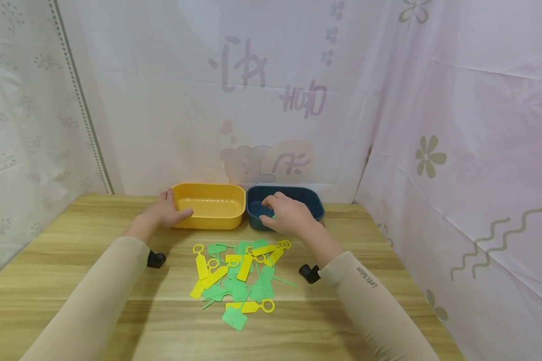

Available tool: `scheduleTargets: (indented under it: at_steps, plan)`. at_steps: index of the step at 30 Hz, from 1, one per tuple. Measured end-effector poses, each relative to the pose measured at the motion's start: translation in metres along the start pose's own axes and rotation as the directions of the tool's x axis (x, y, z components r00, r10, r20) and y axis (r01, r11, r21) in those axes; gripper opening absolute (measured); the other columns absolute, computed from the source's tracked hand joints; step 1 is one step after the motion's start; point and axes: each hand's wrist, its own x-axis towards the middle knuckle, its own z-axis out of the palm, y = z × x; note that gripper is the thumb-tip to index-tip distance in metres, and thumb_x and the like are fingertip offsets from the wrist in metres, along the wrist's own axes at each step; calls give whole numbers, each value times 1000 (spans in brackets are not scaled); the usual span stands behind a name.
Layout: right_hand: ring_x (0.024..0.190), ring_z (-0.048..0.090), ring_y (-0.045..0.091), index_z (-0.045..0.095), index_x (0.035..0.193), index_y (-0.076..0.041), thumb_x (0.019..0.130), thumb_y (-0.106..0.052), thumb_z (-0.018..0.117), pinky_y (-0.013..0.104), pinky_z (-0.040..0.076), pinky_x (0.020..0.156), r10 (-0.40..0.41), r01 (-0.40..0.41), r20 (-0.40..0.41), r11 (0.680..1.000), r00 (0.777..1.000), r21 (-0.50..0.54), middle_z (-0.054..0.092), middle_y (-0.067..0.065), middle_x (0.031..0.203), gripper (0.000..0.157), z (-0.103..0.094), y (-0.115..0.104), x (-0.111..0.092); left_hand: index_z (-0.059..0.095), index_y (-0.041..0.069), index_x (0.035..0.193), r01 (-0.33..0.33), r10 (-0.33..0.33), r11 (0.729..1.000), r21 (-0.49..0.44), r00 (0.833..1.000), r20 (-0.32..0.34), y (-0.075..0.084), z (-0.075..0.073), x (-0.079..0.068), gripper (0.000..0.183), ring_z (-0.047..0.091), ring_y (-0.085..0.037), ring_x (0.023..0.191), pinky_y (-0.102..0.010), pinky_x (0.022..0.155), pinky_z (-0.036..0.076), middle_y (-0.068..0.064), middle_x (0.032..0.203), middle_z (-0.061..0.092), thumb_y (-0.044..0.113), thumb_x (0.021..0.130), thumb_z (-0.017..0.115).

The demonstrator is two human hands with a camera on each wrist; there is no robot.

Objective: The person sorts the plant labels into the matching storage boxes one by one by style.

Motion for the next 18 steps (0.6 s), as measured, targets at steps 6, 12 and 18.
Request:
scheduleTargets:
  at_steps: [6, 12, 18]
  plan:
    - [115, 72, 21, 69, 144, -18, 107, -46, 70, 43, 62, 94, -68, 69, 22, 997, 997, -31, 69, 3, 134, 47, 7, -20, -7, -4, -13, 170, -8, 8, 1000, -1, 1000, -4, -2, 1, 2, 118, 37, -66, 152, -72, 127, 32, -36, 180, 1, 72, 103, 44]
    - [108, 72, 19, 70, 142, -21, 106, -44, 70, 40, 62, 88, -105, 107, 49, 994, 993, -27, 69, 0, 132, 43, 10, -35, -18, -7, -12, 170, 2, -2, 1000, -5, 1000, 10, -7, 6, 12, 123, 36, -66, 153, -74, 128, 30, -35, 180, -2, 76, 100, 43]
    - [106, 71, 16, 72, 141, -20, 104, -45, 73, 39, 62, 89, -147, 149, 85, 989, 986, -24, 70, 0, 132, 44, 14, -40, -28, -7, -12, 170, 2, -2, 1000, -18, 1000, 14, -8, 5, 12, 126, 35, -65, 154, -73, 128, 31, -35, 180, -1, 79, 98, 44]
